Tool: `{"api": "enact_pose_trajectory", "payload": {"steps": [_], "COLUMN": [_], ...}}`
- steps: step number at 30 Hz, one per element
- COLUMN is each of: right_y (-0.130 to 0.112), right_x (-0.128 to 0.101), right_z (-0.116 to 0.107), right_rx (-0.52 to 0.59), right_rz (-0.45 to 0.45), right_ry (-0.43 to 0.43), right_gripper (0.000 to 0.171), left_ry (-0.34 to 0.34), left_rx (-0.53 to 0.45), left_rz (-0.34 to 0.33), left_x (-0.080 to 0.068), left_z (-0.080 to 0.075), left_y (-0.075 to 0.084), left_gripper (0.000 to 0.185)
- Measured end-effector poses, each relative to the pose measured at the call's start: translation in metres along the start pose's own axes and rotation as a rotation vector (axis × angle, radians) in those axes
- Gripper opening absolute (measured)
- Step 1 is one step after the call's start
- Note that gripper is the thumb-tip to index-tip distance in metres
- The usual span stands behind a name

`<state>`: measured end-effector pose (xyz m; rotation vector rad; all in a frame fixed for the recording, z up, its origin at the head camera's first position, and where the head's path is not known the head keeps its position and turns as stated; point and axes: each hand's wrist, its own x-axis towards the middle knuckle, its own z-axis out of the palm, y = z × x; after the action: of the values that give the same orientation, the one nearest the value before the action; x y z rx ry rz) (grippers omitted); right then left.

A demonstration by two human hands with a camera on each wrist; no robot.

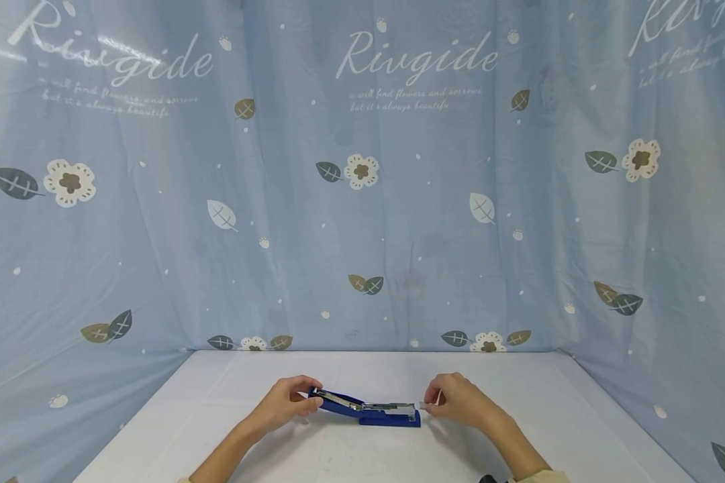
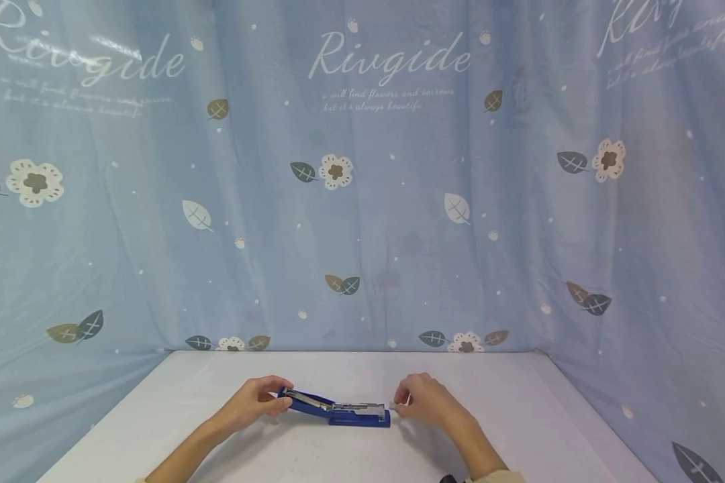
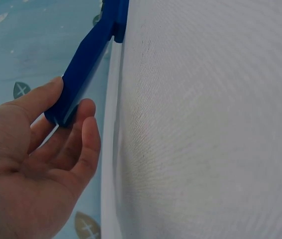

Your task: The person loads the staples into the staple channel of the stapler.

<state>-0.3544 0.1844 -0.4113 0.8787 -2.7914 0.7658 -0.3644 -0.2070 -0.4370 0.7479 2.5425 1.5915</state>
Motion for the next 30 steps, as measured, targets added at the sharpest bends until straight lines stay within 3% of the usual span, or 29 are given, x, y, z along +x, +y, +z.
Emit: {"api": "enact_pose_trajectory", "payload": {"steps": [15,30], "right_y": [-0.012,-0.017], "right_x": [0.003,0.008], "right_z": [0.006,0.008], "right_rx": [0.004,0.023], "right_rz": [0.032,0.000], "right_ry": [-0.009,-0.013], "right_gripper": [0.005,0.006], "left_ry": [0.006,0.007], "left_rx": [-0.015,-0.010], "left_rz": [0.015,0.014], "left_x": [0.001,0.000], "left_z": [0.000,-0.001], "left_y": [0.000,0.000], "left_gripper": [0.041,0.042]}}
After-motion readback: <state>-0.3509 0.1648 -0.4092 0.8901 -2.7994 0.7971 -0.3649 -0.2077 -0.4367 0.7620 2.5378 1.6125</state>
